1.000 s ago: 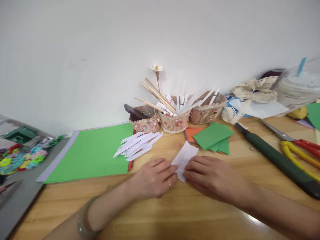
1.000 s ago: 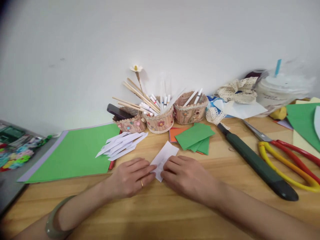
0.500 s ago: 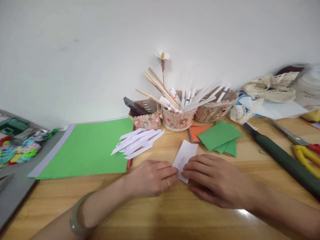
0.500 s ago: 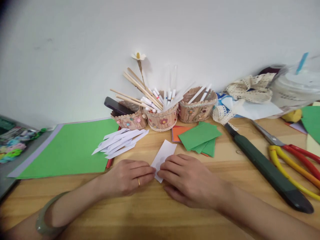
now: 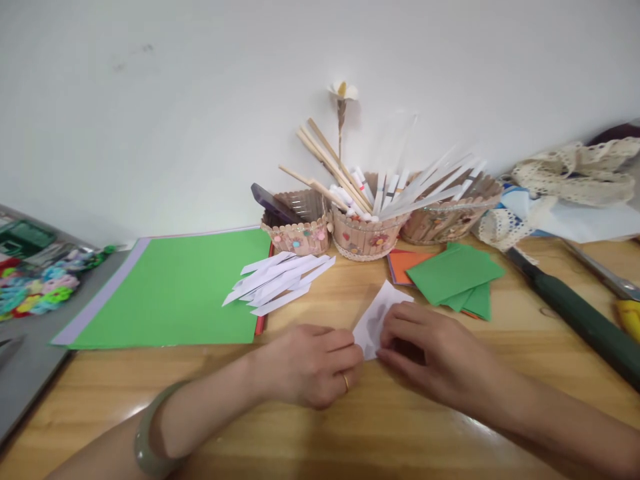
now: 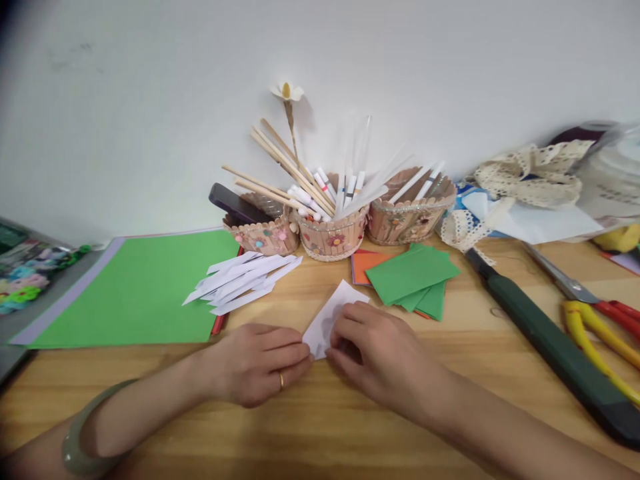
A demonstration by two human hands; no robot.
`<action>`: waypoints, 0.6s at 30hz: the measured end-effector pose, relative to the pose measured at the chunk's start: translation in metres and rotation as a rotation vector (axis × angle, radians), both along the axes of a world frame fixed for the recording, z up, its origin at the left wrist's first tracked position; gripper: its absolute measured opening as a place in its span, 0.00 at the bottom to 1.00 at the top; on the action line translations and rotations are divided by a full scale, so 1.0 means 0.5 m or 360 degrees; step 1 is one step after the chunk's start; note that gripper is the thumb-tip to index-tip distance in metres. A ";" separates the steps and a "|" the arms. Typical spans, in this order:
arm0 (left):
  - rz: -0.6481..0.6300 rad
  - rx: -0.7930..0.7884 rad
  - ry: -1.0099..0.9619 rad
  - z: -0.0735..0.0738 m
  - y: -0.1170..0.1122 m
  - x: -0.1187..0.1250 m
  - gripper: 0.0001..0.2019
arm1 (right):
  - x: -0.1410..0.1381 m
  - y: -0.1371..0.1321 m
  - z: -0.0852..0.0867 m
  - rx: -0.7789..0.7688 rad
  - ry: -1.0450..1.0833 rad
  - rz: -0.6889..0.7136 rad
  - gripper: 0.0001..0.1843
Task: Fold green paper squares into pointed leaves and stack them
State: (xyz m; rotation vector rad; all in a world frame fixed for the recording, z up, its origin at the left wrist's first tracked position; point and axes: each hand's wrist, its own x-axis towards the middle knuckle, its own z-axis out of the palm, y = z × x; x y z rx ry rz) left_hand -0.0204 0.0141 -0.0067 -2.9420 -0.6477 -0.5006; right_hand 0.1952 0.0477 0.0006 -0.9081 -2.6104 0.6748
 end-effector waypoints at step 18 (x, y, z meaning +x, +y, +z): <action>0.0152 -0.0140 0.0081 -0.006 -0.007 0.004 0.14 | -0.018 -0.007 -0.010 0.0039 -0.0007 -0.0198 0.08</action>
